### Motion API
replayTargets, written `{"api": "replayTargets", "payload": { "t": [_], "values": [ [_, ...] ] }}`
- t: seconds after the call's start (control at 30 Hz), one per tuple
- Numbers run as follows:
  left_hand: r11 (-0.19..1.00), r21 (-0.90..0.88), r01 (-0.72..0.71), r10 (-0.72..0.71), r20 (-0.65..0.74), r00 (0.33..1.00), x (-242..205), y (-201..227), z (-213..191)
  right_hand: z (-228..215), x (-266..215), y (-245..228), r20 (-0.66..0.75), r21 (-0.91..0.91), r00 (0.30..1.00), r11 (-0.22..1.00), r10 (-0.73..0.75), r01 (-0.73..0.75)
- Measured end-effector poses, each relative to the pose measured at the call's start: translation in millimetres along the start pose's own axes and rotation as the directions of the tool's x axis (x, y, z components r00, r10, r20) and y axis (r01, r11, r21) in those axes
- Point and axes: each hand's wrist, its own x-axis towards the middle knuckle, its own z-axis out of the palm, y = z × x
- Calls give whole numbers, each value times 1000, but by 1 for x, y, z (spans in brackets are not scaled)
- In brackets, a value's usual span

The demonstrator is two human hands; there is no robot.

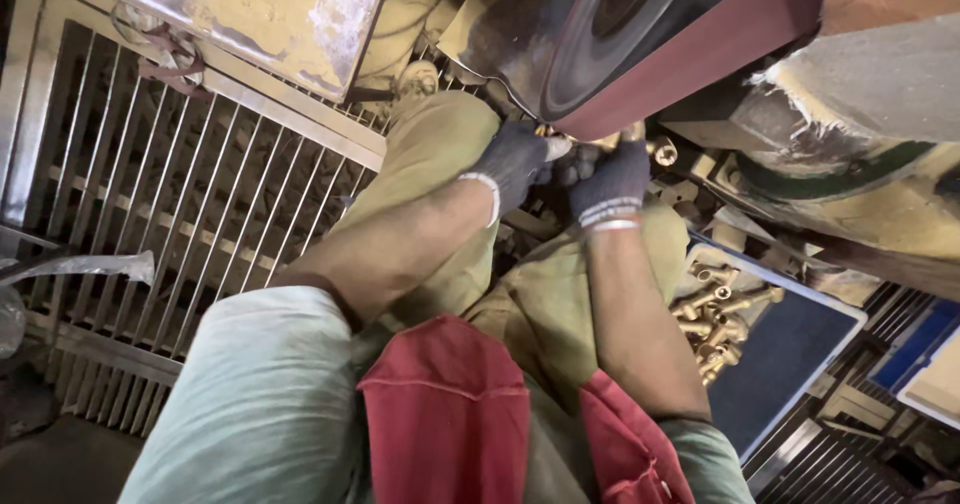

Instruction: The person sits on the floor and repeatedly presses small brass-colored metal parts against a moving belt sander. They rotate the parts to treat different surfaces and place finished pieces into a nearby tray.

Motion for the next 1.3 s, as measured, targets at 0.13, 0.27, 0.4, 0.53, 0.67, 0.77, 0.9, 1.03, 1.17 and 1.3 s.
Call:
{"api": "replayTargets", "payload": {
  "t": [0.13, 0.27, 0.4, 0.53, 0.67, 0.77, 0.9, 1.03, 1.17, 1.3],
  "values": [
    [996, 88, -6, 9, -44, 999, 3, -14, -8, -14, -6, 10, 277, 138, 959, 990, -64, 26],
    [998, 60, -21, 25, -68, 997, 23, -27, -16, -7, -1, 15, 57, 163, 998, 986, -32, 22],
    [990, 99, -98, 106, -78, 991, 33, -41, -21, -12, -13, 24, 163, 210, 983, 976, -86, 50],
    [985, -26, -170, 172, 87, 981, 2, -2, -11, -1, -48, 16, 250, 220, 960, 973, -126, 70],
    [806, 343, -483, 341, 398, 851, -90, 43, -4, -33, -124, 9, 449, 125, 791, 906, -415, 405],
    [531, 377, -759, 413, 667, 620, -156, 71, 13, -49, -182, 5, 704, 37, 376, 559, -603, 828],
    [667, 236, -706, 363, 725, 585, -218, 86, 24, -38, -232, 8, 677, -4, 441, 596, -590, 803],
    [643, 316, -698, 357, 682, 638, -250, 75, 10, -33, -258, 27, 749, 105, 401, 693, -526, 713],
    [657, 236, -716, 363, 734, 575, -257, 54, -12, -48, -263, 47, 788, 58, 399, 702, -469, 710],
    [850, 142, -508, 288, 682, 673, -266, 27, -41, -52, -275, 70, 797, 55, 432, 763, -422, 644]
  ]
}}
